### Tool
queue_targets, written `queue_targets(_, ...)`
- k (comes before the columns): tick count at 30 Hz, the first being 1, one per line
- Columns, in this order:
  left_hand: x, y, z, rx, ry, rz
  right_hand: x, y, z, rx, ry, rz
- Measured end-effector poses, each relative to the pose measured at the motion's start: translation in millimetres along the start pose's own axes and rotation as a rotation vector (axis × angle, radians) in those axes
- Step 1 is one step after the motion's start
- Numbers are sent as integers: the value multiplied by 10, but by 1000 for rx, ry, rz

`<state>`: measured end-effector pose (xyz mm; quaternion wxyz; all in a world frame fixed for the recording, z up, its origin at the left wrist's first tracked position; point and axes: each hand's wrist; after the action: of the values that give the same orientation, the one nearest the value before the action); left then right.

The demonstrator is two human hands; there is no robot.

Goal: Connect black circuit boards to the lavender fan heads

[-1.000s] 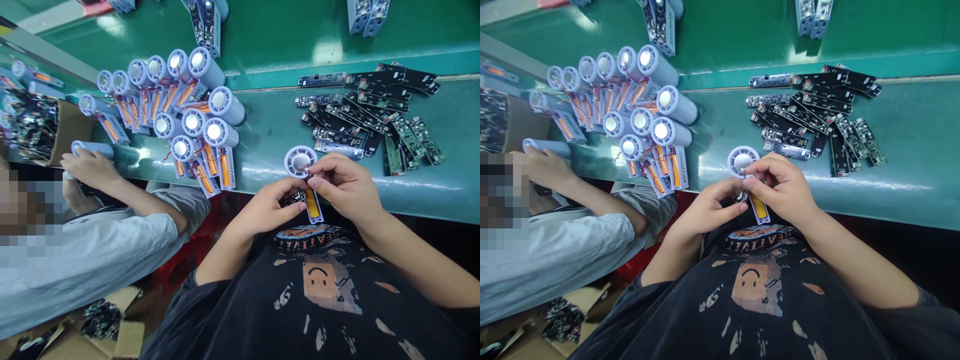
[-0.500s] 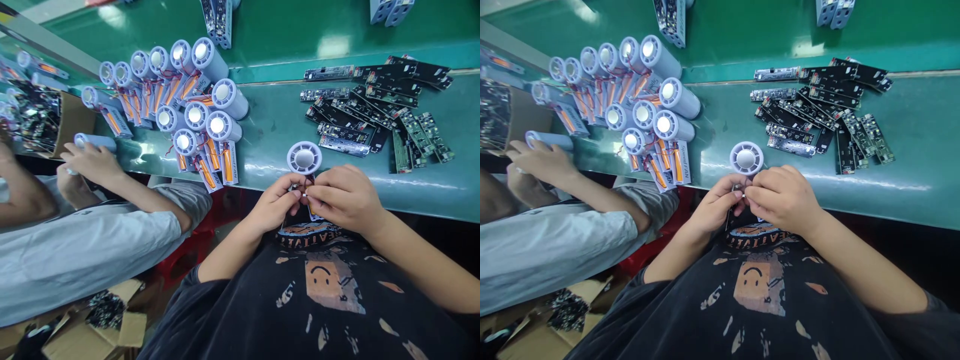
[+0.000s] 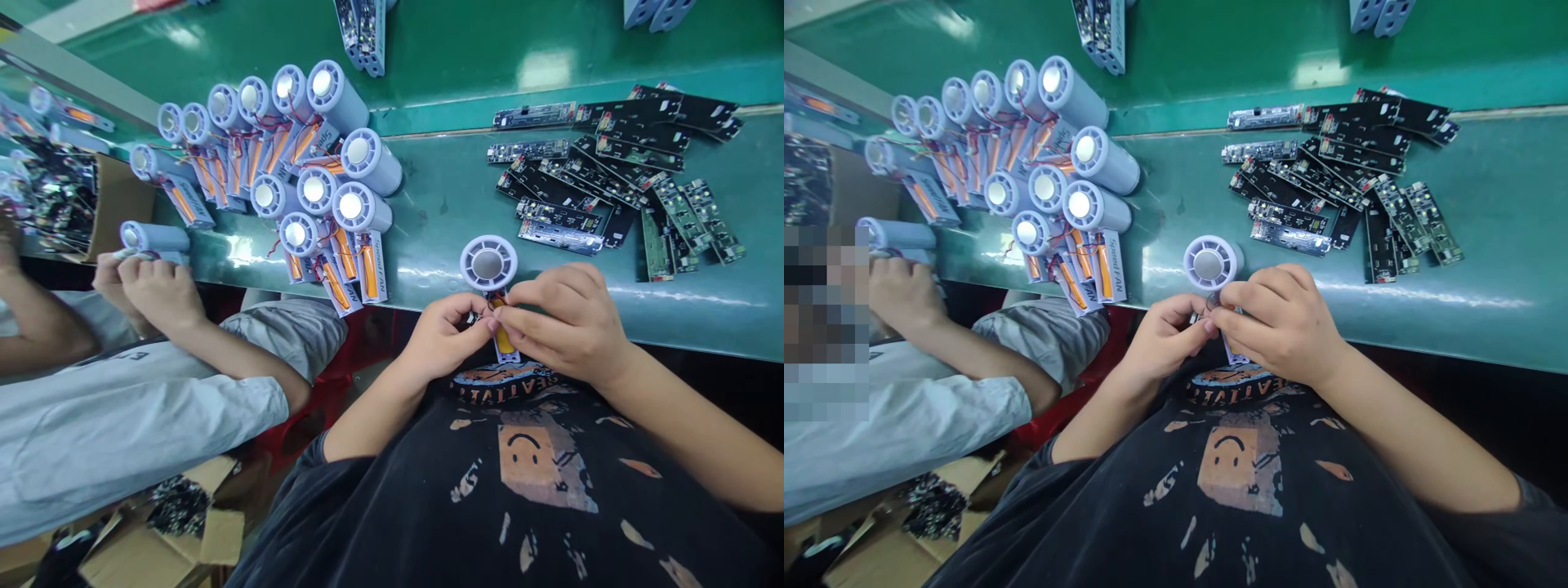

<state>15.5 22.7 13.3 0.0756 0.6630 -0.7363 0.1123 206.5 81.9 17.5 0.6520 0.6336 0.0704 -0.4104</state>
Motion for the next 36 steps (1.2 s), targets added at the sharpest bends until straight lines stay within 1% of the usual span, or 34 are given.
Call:
queue_targets(2, 0, 12, -30, -19, -19, 7, 7, -10, -11, -47, -2, 15)
queue_targets(5, 6, 36, -73, -99, -59, -4, 12, -25, -29, -103, 8, 81)
queue_targets(7, 8, 40, -77, -129, -96, -53, 12, -36, -32, -93, -18, 62)
queue_targets(9, 7, 24, -56, -98, -113, -114, 13, -49, -24, -77, -84, 27)
queue_targets(11, 1, -6, -19, -16, -93, -157, 14, -65, -7, -82, -150, 16)
queue_targets(13, -9, -38, 20, 100, -47, -166, 14, -80, 13, -94, -193, -6)
queue_targets(15, -23, -64, 45, 234, -5, -123, 13, -94, 35, -103, -228, -29)
queue_targets(19, -49, -86, 50, 562, 61, 0, -4, -113, 82, -117, -306, -43)
queue_targets(22, -61, -88, 49, 713, 131, 15, -24, -117, 110, -114, -324, -59)
queue_targets(24, -66, -84, 55, 720, 145, 10, -40, -110, 118, -95, -348, -38)
queue_targets(27, -68, -80, 55, 638, 104, 20, -69, -89, 121, -80, -390, 40)
queue_targets(30, -67, -91, 31, 535, 66, 16, -97, -73, 124, -86, -379, 84)
queue_targets(36, -69, -116, 18, 426, 66, -7, -122, -58, 133, -17, -360, 127)
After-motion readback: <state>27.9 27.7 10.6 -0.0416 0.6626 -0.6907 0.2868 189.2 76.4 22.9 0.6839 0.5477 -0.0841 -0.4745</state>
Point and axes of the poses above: each hand's wrist, its own x-axis away from the middle knuckle, its own y-axis out of the back of the hand, z = x × y, and after that the axes turned 7 degrees about x, right-handed
